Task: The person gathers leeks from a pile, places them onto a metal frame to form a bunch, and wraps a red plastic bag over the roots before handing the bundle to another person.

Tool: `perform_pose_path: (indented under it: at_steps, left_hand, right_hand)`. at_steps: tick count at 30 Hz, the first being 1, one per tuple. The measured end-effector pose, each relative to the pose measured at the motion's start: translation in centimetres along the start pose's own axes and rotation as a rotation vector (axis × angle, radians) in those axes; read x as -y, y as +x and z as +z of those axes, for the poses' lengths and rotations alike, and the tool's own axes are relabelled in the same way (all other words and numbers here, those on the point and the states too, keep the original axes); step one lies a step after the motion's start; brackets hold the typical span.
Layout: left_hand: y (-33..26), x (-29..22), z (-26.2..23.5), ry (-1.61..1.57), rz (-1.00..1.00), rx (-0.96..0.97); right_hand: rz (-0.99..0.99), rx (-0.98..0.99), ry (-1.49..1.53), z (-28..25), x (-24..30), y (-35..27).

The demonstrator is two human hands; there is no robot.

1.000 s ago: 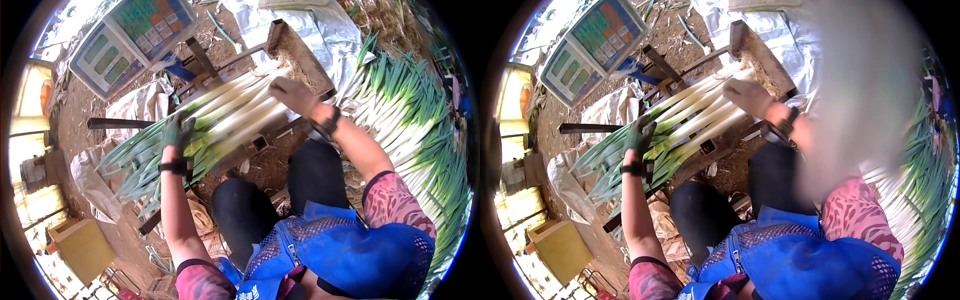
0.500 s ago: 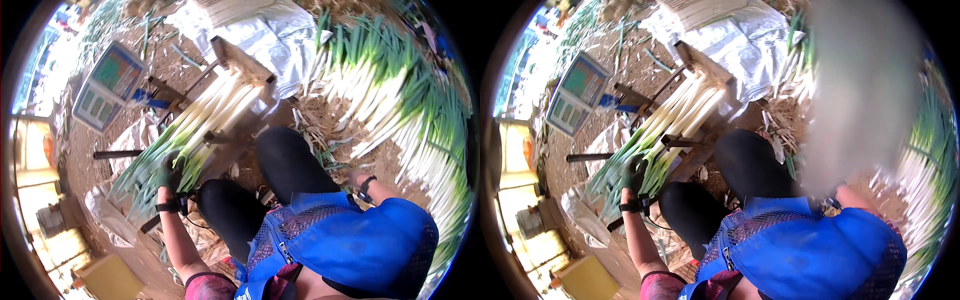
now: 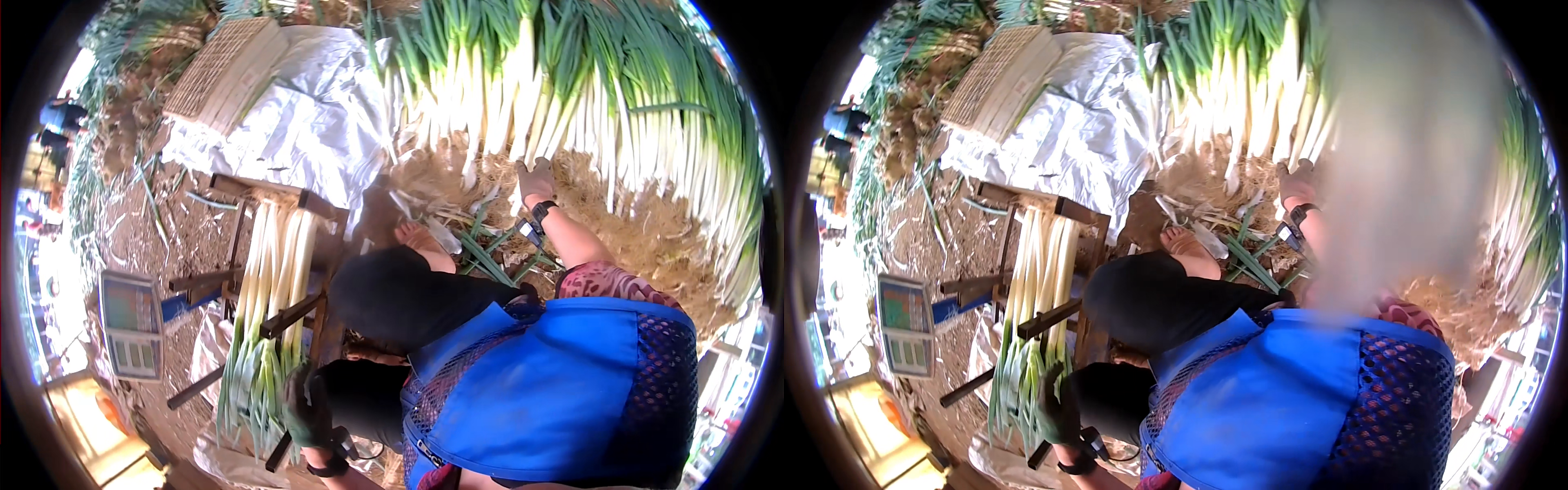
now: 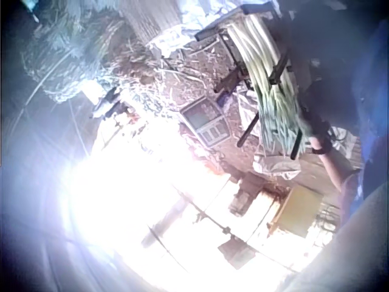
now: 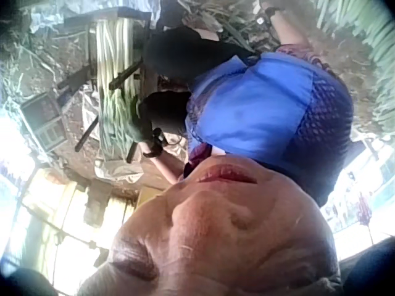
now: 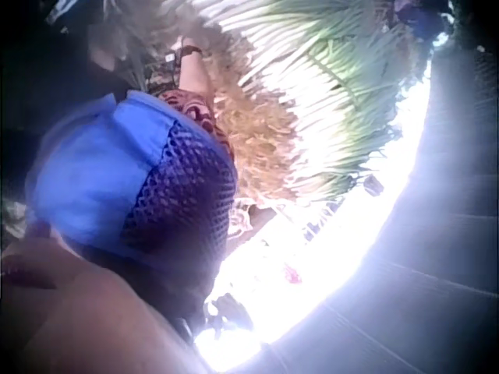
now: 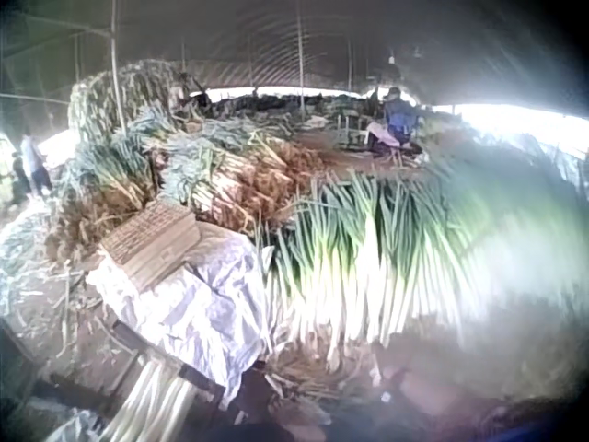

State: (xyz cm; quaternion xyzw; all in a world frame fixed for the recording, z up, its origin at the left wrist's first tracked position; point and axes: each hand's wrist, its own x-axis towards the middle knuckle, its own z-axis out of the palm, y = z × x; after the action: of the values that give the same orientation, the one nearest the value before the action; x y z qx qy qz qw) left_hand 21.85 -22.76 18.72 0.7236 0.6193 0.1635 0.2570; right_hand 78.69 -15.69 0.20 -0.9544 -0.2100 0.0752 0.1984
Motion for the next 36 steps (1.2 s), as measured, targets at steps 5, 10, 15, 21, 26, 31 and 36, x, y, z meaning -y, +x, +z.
perform_pose_path:
  at_steps: [5, 10, 15, 21, 26, 31, 36]
  left_hand:
    - [2.2, -2.1, 2.8, -0.11, -0.037, 0.012]
    - [5.3, -4.8, 4.7, -0.179, 0.198, 0.065]
    - [3.2, -6.6, 3.4, -0.055, 0.035, 0.074]
    - [2.4, -6.0, 3.0, 0.001, 0.037, 0.022]
    - [2.2, -5.9, 4.2, -0.009, -0.016, 0.072]
    - [2.5, -7.0, 4.7, 0.03, 0.101, 0.047]
    - [1.4, -6.1, 4.7, 0.048, 0.101, 0.058]
  right_hand:
    - [0.168, 0.057, -0.255, 5.7, -5.6, 2.5]
    - [0.208, -0.112, -0.372, 7.4, -16.0, 14.9]
    - [0.131, 0.168, 0.063, 14.7, -7.8, 6.0]
    - [0.162, 0.176, 0.796, 6.5, -11.4, 5.0]
    - [0.1, 0.156, 0.047, 8.5, -9.9, 5.9]
    - [0.265, 0.314, 0.116, 14.3, -11.6, 9.5]
    - [0.462, 0.259, 0.493, 18.2, -11.9, 11.2]
